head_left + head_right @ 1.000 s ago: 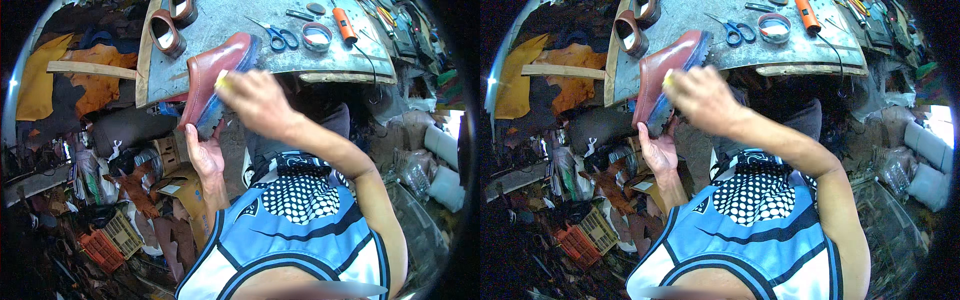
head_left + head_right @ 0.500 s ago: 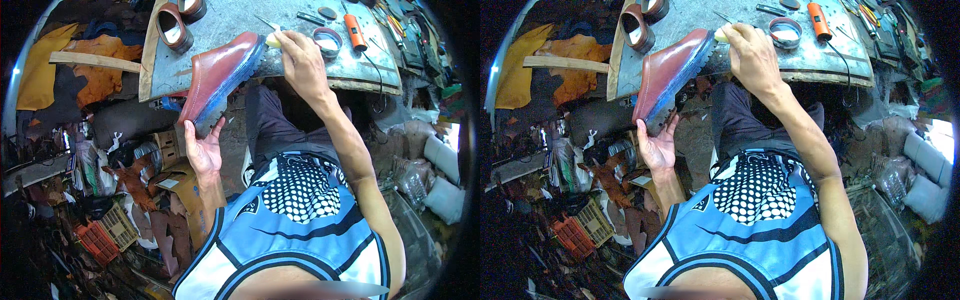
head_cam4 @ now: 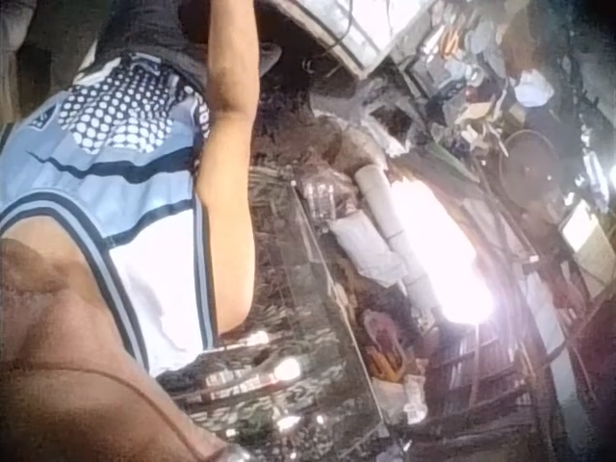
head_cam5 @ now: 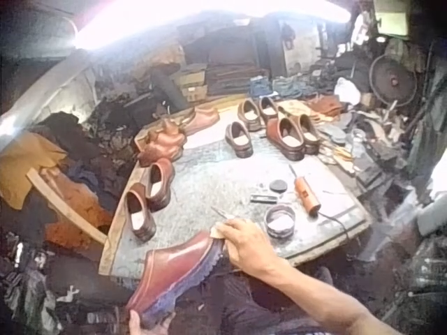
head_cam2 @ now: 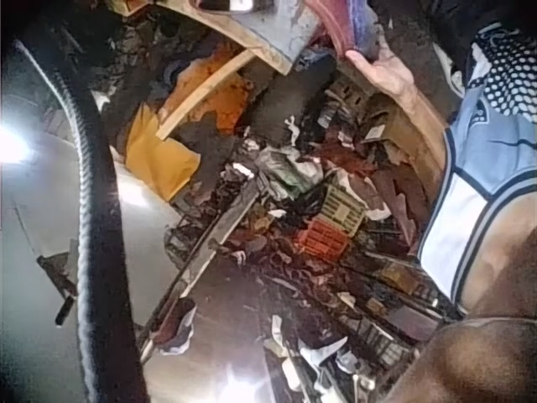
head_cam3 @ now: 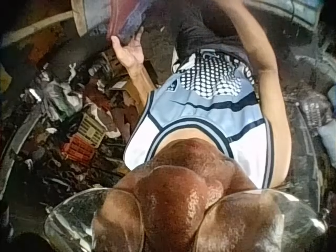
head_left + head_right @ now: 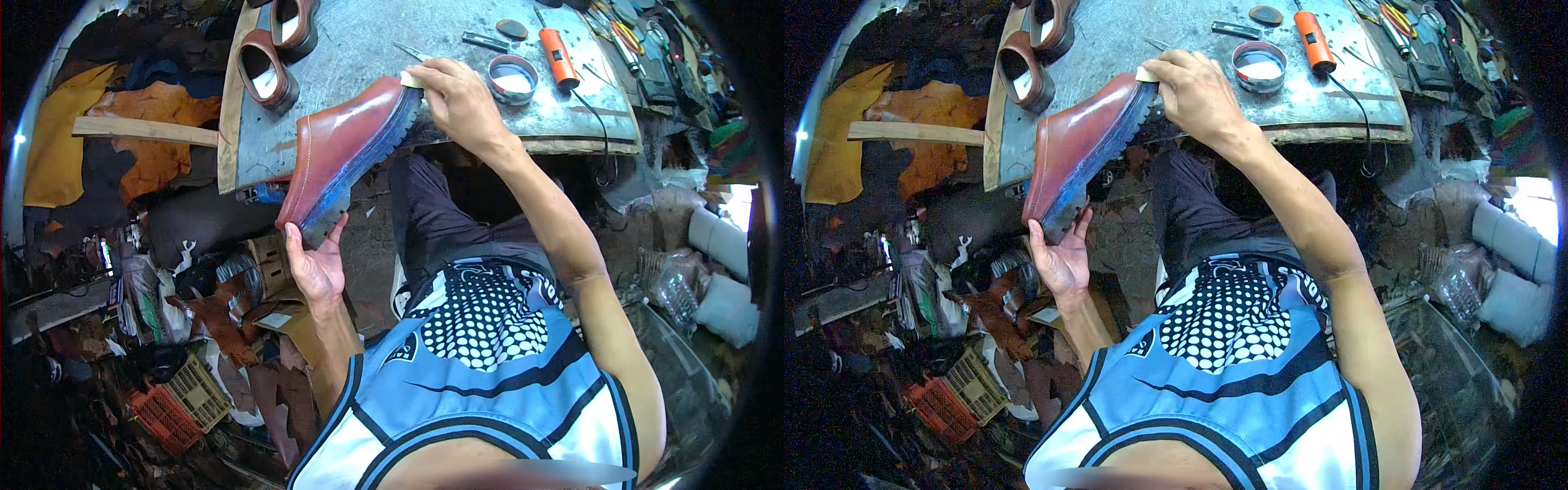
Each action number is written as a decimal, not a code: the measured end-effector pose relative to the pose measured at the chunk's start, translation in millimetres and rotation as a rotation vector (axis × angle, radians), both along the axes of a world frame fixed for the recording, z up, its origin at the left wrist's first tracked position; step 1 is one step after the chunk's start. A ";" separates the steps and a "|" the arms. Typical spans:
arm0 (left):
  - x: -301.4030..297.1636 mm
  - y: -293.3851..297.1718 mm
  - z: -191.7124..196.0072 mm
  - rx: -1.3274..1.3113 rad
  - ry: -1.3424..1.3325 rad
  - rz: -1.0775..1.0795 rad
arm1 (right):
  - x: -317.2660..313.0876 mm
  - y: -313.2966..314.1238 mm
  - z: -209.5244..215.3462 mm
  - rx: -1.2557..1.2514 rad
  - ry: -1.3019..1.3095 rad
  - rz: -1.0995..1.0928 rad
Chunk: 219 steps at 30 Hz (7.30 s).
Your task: Trimming excess material from a shoe upper and polishing the edges using a heated tool.
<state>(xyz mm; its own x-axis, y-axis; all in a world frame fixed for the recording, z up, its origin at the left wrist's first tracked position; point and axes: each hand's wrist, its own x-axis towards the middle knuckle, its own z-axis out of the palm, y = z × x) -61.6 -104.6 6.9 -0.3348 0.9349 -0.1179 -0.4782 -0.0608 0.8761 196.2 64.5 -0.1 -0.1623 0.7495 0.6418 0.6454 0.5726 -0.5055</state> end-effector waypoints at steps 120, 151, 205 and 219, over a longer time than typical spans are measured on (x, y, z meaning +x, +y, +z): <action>29.2 -52.4 -20.3 0.071 0.984 -0.067 | -47.7 -129.7 47.9 0.078 -0.353 0.393; 40.3 -51.5 13.3 0.082 1.193 -0.131 | -24.2 -110.0 38.3 0.251 -0.255 0.463; 20.2 -49.5 -13.8 0.045 1.041 -0.130 | 118.8 6.8 48.6 -0.185 -0.443 -0.208; 26.9 -52.6 -16.3 0.089 1.076 -0.095 | -34.3 -132.1 40.4 0.170 -0.318 0.373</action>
